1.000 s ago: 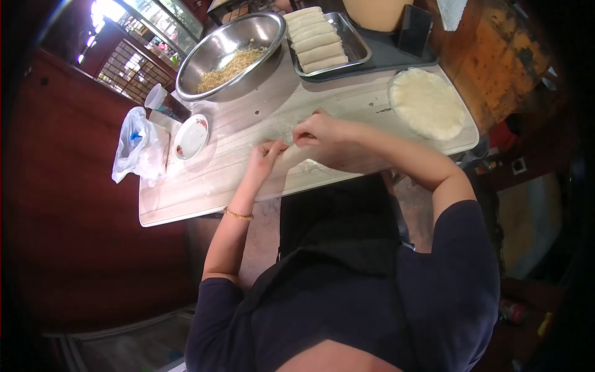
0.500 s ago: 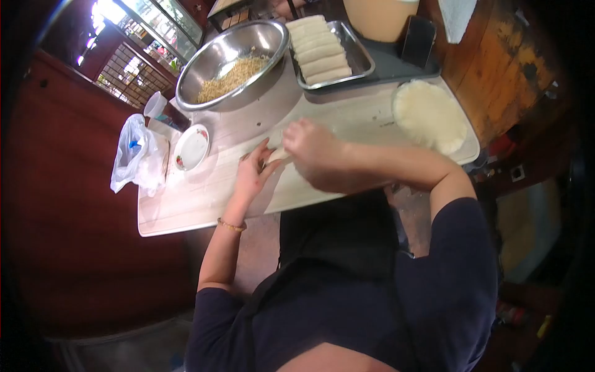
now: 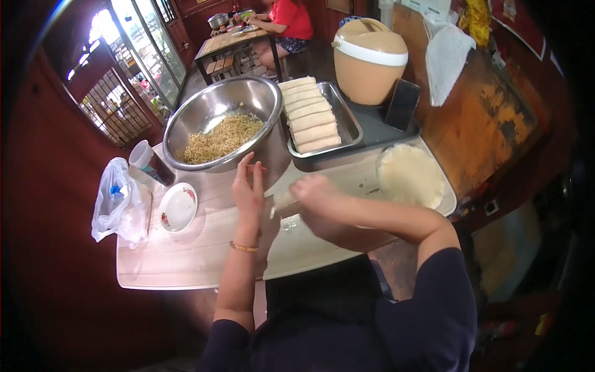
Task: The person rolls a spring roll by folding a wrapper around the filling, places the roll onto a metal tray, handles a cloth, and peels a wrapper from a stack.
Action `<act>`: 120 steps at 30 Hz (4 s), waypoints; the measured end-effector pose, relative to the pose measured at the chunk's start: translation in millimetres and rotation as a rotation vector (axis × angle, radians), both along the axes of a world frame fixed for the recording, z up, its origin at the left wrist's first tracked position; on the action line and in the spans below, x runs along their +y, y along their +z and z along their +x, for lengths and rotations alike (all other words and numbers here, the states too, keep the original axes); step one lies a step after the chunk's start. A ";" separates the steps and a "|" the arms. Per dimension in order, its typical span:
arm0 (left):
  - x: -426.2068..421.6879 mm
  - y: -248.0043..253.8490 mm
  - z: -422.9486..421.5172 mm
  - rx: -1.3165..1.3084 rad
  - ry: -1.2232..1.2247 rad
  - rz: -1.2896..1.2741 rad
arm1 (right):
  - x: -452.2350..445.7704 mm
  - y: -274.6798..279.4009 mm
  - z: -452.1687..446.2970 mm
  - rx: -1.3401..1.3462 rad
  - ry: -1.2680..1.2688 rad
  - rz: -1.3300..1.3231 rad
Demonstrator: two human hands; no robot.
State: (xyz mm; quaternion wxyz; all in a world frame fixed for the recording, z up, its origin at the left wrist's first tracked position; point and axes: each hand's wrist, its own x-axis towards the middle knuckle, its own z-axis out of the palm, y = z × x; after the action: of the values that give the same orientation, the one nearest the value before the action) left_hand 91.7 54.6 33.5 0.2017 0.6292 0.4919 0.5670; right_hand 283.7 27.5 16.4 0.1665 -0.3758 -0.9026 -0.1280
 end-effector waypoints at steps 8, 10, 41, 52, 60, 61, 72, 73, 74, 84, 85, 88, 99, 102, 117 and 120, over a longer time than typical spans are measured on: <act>2.7 -31.1 23.0 0.411 -0.195 0.397 | 129.5 101.9 102.0 0.315 -0.298 0.309; -1.0 -29.8 21.6 0.456 -0.268 0.376 | 186.8 106.2 107.5 0.314 -0.344 0.295; 1.0 -38.4 22.2 0.463 -0.356 0.173 | 391.6 125.4 54.7 -0.054 -0.135 -0.810; 0.9 -36.9 21.0 0.483 -0.348 0.186 | 368.3 122.9 56.0 -0.061 -0.057 -0.770; 0.4 -38.7 20.7 0.476 -0.352 0.171 | 344.2 104.5 47.8 -0.027 -0.238 -0.547; 0.9 -39.8 20.6 0.474 -0.357 0.154 | 342.5 103.8 50.8 -0.024 -0.201 -0.579; 0.3 -42.4 20.4 0.447 -0.364 0.152 | 331.0 74.8 59.8 0.089 -0.247 -0.570; 0.0 -42.5 20.5 0.451 -0.372 0.143 | 329.8 74.1 60.6 0.090 -0.251 -0.569; -0.1 -44.0 20.8 0.450 -0.373 0.147 | 329.3 75.3 60.0 0.094 -0.247 -0.582; -0.7 -42.4 20.6 0.445 -0.387 0.163 | 325.6 60.0 44.8 0.023 -0.415 -0.405; -0.7 -42.8 20.6 0.451 -0.384 0.162 | 325.2 58.6 46.0 0.036 -0.414 -0.408; -1.5 -43.5 20.2 0.469 -0.400 0.122 | 326.1 55.9 50.6 0.075 -0.433 -0.400; 2.0 -48.2 24.4 0.498 -0.371 0.213 | 322.3 57.4 51.4 0.093 -0.499 -0.379; 2.4 -45.7 24.1 0.527 -0.366 0.213 | 330.7 52.9 55.9 0.193 -0.428 -0.272; -7.6 -41.2 25.5 0.160 -0.396 0.001 | -34.5 6.4 157.3 0.434 -0.427 0.182; 0.4 -50.5 27.1 0.172 -0.357 0.202 | -85.5 -8.3 196.7 0.547 -0.639 0.110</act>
State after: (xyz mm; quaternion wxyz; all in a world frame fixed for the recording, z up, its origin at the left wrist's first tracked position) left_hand 118.8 55.0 -17.0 0.1921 0.7693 0.3286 0.5130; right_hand 480.3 -58.1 8.1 0.3716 -0.6473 -0.6553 -0.1165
